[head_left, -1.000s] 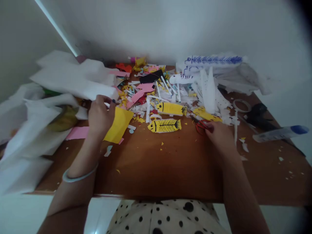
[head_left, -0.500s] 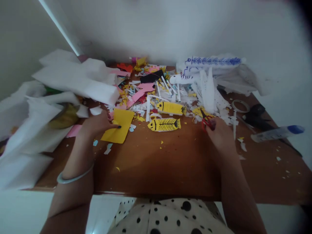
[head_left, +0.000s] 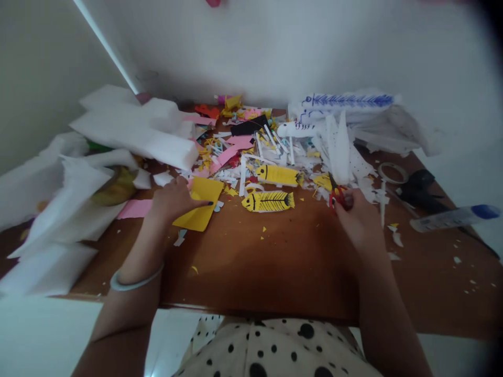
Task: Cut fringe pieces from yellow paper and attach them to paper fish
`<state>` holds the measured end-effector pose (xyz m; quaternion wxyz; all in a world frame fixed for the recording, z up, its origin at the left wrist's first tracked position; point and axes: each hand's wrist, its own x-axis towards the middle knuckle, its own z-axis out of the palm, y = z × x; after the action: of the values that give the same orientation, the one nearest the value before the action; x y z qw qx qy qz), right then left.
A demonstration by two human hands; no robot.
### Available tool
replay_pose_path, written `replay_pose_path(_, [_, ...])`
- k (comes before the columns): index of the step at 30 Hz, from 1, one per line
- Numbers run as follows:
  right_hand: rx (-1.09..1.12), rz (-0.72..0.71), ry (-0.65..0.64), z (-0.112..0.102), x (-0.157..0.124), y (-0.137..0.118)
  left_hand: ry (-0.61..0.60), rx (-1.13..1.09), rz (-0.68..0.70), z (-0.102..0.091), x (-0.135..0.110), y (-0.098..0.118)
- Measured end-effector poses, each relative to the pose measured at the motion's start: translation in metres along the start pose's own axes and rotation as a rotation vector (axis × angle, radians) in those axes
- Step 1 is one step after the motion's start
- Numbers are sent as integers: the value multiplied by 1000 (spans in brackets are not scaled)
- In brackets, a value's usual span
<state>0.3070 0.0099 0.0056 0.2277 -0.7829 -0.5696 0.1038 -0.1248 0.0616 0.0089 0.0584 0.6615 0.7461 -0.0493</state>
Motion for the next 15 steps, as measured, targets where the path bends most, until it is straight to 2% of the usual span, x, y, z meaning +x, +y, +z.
replay_pose_path(2, [3,-2,-12,0,-1,-2,193,55,-2,5,0,10])
replay_pose_path(4, [6,-11,-17,0,-2,-3,266,29,34,10,1,17])
replay_pose_path(8, [10,-29,6,-1,-2,-1,251,-81,68,14,4,22])
replay_pose_path(15, [5,-17,-1,-1,-2,1,272,-233,75,1,6,15])
